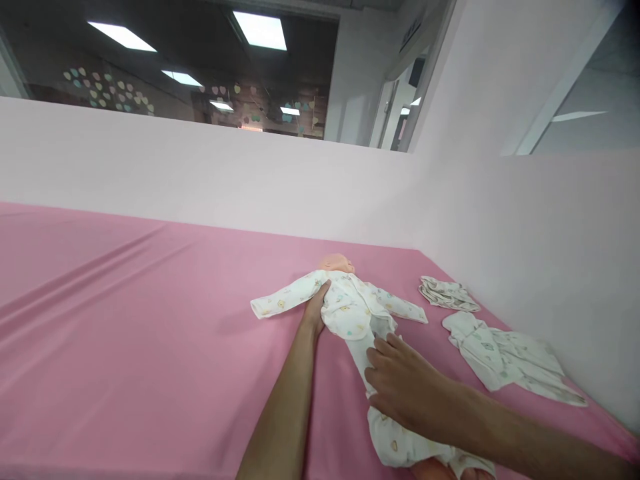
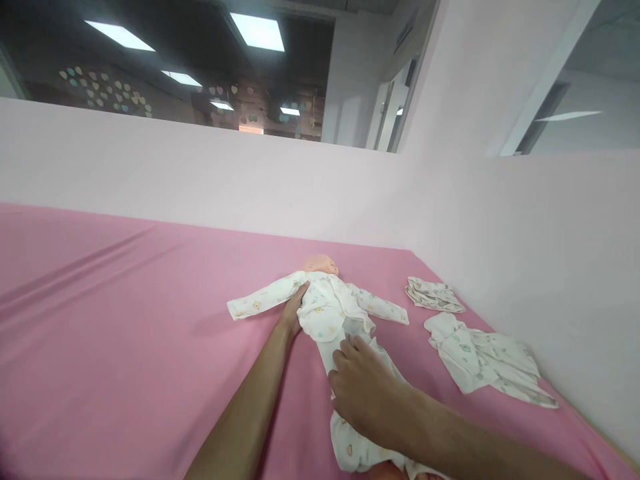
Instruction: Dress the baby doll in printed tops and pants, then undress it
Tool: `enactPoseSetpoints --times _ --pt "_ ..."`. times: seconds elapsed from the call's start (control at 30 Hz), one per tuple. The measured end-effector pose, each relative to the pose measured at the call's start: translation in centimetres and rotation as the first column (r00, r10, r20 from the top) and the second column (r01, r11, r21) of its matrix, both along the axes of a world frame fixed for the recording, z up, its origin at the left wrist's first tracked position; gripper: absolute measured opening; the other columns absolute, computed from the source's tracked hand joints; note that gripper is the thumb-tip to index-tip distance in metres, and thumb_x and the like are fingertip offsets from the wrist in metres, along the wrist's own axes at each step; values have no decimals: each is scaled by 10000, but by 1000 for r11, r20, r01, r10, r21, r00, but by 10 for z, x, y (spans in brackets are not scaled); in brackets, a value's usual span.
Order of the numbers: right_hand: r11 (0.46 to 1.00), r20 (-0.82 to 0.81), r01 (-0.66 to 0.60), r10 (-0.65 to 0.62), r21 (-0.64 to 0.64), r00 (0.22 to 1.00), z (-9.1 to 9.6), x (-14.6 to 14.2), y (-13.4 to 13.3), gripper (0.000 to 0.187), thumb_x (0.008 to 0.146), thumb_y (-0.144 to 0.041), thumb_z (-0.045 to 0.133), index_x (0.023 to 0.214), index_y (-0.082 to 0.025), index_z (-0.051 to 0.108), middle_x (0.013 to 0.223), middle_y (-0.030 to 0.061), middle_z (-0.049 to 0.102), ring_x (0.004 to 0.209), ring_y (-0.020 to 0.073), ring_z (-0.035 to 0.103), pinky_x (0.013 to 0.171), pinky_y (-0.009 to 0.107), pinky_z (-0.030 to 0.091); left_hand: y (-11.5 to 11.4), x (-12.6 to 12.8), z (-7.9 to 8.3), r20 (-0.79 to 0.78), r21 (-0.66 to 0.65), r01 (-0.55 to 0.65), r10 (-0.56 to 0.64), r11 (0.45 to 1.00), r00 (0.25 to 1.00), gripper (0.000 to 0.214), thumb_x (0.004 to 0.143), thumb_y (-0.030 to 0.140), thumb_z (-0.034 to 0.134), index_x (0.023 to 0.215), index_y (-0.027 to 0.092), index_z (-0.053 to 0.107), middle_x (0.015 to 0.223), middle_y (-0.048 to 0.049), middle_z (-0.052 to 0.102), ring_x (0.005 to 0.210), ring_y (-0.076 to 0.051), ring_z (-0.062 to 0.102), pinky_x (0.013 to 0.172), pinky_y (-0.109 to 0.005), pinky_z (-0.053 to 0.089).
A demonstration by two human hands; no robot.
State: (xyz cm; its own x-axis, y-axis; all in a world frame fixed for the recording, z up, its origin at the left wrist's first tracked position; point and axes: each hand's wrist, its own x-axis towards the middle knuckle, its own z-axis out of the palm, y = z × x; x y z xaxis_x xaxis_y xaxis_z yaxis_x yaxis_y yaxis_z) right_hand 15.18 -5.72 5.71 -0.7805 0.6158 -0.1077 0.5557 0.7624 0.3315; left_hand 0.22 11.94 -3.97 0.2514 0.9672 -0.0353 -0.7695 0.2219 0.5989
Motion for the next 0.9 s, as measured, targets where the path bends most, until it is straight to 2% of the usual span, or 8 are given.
enactPoseSetpoints --times 0.1,0.17,0.37,0.5,0.6,0.73,0.83,0.9 --pt "982 -119 -32 10 -188 993 7 2 8 123 836 -152 552 717 -182 569 793 29 573 773 183 482 771 367 369 -1 0 1 21 3 -10 10 1000 1000 333 826 312 666 1082 99 670 1119 -155 697 1089 -279 644 1000 -393 489" --pt "971 -146 -74 41 -227 988 6 0 17 154 869 -137 496 726 -171 542 821 29 561 781 169 463 772 344 358 0 0 2 31 -4 -21 21 1000 999 312 836 310 645 1069 106 670 1100 -141 706 1071 -274 653 991 -398 495" --pt "992 -157 -112 121 60 980 -10 -15 65 297 953 -144 360 713 -156 533 809 61 524 742 181 378 686 338 276 -2 0 1 17 -45 2 -1 999 1000 334 829 324 635 1059 84 663 1051 -153 717 1017 -277 674 941 -385 523" --pt "974 -200 -39 84 222 976 -9 -20 105 321 974 -162 336 730 -149 546 817 69 527 753 191 382 694 339 271 -2 -2 0 2 -35 -4 4 999 1000 320 818 303 653 1066 101 658 1021 -129 726 980 -261 684 914 -359 531" --pt "965 -283 35 41 259 958 -10 -20 127 316 985 -202 338 767 -139 557 852 80 541 794 196 409 748 340 294 -3 -3 1 3 -1 -13 13 1000 1000 295 826 296 645 1063 120 662 978 -107 731 973 -246 683 912 -338 526" --pt "974 -372 83 1 212 928 -16 -19 131 316 994 -259 354 790 -145 566 884 68 552 836 192 434 782 330 306 -4 -3 5 -3 3 -13 13 1000 1000 263 834 301 634 1023 124 680 932 -98 733 964 -246 681 899 -327 522" --pt "980 -410 127 -54 152 911 -13 -21 118 323 994 -260 349 806 -150 587 873 56 557 825 181 445 775 322 315 -6 -2 7 -14 -8 -10 10 1000 1000 259 837 315 634 993 116 688 857 -91 730 885 -238 689 857 -318 530" --pt "986 -369 112 -59 126 928 -6 -25 107 298 976 -251 376 817 -155 610 866 58 567 831 185 458 773 330 322 -8 -2 9 -27 -22 -15 14 1000 1000 256 843 324 628 975 113 688 776 -74 717 798 -221 689 816 -311 536"
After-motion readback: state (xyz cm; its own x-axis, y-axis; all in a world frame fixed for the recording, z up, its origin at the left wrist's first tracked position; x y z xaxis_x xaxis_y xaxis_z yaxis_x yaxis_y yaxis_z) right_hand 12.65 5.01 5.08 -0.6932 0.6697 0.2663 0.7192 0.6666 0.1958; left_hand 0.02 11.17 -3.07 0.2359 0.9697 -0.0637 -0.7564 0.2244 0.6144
